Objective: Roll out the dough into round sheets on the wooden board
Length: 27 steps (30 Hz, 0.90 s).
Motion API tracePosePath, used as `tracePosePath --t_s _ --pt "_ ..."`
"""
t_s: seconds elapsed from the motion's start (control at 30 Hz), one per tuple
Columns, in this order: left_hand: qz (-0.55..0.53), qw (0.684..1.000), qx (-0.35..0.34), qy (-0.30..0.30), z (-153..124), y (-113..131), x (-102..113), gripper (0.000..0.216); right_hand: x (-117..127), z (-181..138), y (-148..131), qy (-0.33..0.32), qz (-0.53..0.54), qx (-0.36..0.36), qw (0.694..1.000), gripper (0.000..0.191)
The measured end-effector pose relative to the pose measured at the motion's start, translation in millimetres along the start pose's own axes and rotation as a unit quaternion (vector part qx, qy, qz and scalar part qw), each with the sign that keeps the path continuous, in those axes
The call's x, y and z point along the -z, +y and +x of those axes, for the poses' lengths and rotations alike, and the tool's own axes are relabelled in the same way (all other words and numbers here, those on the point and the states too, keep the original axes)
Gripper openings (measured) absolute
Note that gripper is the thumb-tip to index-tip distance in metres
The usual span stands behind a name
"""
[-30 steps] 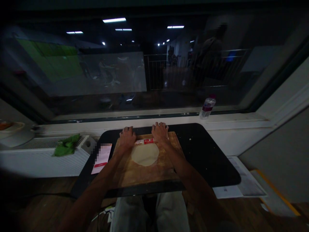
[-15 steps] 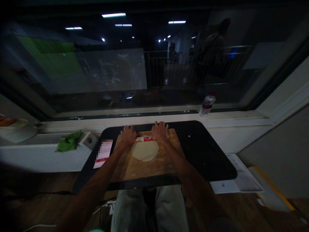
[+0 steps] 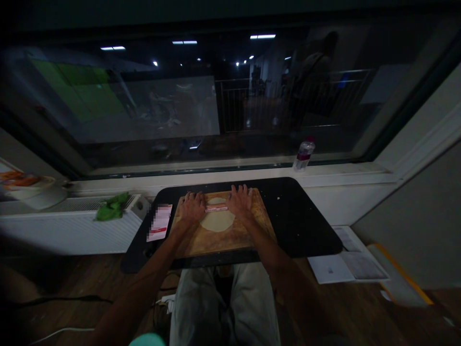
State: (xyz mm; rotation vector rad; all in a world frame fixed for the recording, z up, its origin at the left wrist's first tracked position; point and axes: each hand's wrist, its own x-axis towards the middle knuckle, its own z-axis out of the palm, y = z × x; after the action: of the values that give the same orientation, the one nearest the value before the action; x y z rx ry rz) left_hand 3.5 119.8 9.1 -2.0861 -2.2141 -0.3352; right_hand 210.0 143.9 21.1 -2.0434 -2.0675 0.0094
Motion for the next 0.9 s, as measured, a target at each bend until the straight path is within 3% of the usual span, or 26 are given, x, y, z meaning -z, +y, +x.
tracePosePath --t_s 0.43,0.7,0.9 --pt "0.001 1.000 0.000 -0.027 35.8 -2.4 1.3 0.051 10.0 33.3 -9.8 -0.004 0.017 -0.024 1.000 0.048" --pt "-0.019 0.999 -0.008 -0.026 64.5 -3.1 -1.3 0.047 3.9 63.3 -13.0 -0.004 0.041 -0.037 0.998 0.046" --pt "-0.023 0.999 -0.006 -0.029 69.0 -1.5 0.1 0.048 4.0 69.1 -15.2 -0.016 0.037 -0.038 0.998 0.047"
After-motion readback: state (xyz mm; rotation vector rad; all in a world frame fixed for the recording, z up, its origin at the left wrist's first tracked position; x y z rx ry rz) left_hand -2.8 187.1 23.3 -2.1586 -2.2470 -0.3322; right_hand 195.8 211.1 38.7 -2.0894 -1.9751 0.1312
